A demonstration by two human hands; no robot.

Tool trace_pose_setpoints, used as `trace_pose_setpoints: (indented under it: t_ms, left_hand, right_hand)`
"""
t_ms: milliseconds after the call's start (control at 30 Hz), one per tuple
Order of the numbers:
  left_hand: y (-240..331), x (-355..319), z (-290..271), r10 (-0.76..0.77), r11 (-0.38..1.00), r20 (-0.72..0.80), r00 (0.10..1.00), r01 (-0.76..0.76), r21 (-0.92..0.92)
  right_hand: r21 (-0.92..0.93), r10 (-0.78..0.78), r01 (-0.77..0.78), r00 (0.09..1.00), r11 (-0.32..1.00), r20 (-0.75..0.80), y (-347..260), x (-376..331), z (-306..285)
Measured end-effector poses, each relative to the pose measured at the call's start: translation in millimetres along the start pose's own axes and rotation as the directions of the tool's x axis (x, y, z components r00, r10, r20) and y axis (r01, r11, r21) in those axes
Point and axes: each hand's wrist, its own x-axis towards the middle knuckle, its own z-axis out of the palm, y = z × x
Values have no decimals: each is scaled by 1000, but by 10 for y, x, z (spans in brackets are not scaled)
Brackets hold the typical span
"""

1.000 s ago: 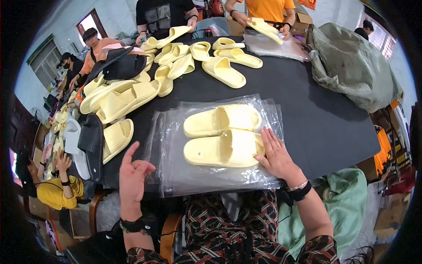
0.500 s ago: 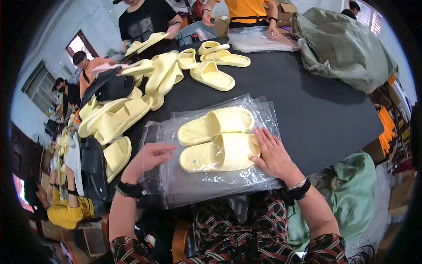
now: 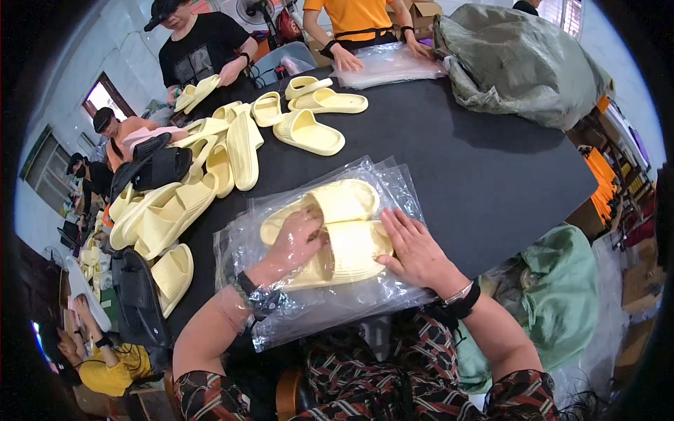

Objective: The recorder is packing various pairs of slides/sandals into plastic bags.

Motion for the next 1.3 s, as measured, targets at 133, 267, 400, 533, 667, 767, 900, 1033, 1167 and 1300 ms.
trace_pose_setpoints:
  t_ms: [133,267,400,533,667,767,900,1033,1167,1300]
  left_hand:
    - [24,-73,-75,-62,998,24,998,61,6]
    - [-146,-347,-306,-70,997,85,994,68,18]
    - [-53,-781,-674,-229,973,62,971,228,22]
    - [-11,-1468,-1112,-610,792,-56,790,609,-30]
    - [170,-2000,-1604,-648,738,-244,721,674,29]
    - [187,-2280,-1997,-751,648,-406,520,700,-302]
    - [219,-2575,-2685,-642,754,-693,328,434,-493]
    - [817,-2086,-2954,-376,638,-877,300,770,-10]
    - [1416,-1364,-2565,-145,682,-764,629,623,384]
    - [1711,-518,-1627,-165,779,-527,833,438,448]
  right_hand:
    - [18,2,-1,1000,1000,-15,14,0,15]
    - [-21,-8,8,1000,1000,-19,16,9,35]
    - [-43,8,-8,1000,999,-4,39,-7,24]
    - [-58,9,-10,1000,998,-10,40,4,66]
    - [-59,8,-8,1000,998,-12,16,-1,77]
    - [-53,25,-26,1000,998,-12,16,-4,72]
    - [-37,43,-43,999,998,-13,-25,18,61]
    - [-64,80,-78,996,995,27,-14,20,47]
    - [-71,68,-66,997,995,34,-29,32,39]
    - [-62,63,-62,998,996,16,-28,4,-6]
